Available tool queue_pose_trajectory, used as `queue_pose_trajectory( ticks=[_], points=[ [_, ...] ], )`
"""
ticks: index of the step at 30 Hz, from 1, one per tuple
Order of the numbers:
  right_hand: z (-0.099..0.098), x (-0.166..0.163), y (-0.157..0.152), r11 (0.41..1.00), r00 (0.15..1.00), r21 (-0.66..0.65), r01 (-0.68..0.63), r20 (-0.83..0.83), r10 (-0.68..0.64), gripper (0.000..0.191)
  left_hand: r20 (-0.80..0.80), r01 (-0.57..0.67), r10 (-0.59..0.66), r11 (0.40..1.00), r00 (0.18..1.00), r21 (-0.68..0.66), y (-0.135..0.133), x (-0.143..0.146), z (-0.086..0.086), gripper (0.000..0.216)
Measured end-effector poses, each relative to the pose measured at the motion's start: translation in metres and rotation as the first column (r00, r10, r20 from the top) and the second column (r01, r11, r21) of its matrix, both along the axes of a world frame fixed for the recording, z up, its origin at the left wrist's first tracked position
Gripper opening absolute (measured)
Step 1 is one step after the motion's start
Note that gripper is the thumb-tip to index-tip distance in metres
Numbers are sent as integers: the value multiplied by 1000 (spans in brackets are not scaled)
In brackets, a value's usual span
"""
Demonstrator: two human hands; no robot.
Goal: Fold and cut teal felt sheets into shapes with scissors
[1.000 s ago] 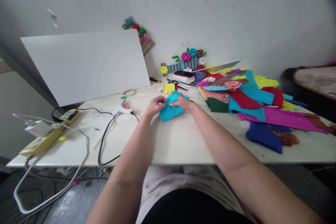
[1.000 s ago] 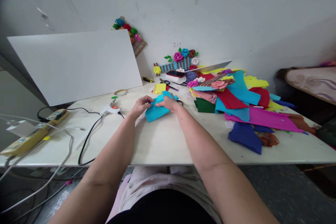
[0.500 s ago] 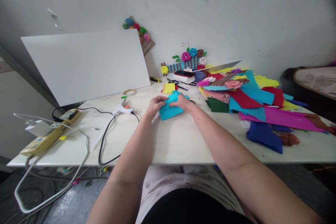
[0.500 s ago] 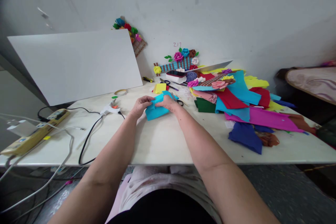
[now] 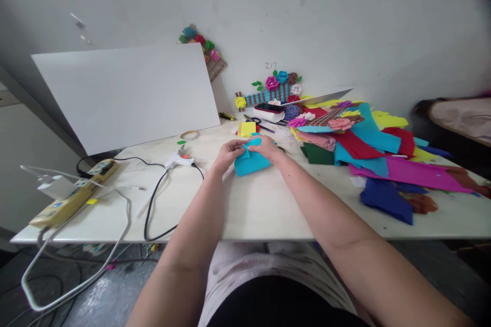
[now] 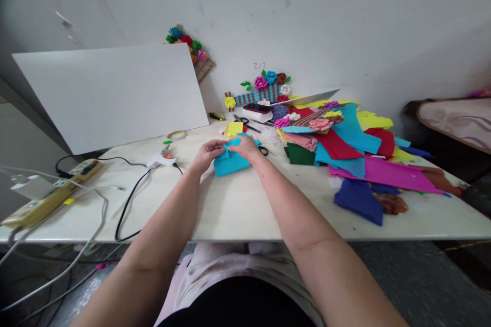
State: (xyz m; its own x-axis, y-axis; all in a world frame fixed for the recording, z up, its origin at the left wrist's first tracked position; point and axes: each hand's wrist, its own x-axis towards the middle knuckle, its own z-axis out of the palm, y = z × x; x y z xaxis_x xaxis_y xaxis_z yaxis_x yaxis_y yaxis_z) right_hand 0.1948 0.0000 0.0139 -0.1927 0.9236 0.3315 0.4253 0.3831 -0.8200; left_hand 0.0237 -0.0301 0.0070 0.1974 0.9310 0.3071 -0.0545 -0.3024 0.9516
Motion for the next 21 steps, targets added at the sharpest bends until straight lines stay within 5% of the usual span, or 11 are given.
queue_pose_trajectory(
  ticks=[11,21],
  points=[
    [2,-2,0,995,992,6,98,76,-98,15,-67,3,-5,1000,998,-29,-1,-1,0,57],
    [0,-1,2,997,997,-24,77,-5,-77,23,-202,-110,103,993,974,-28,-1,-3,-2,44]
  ],
)
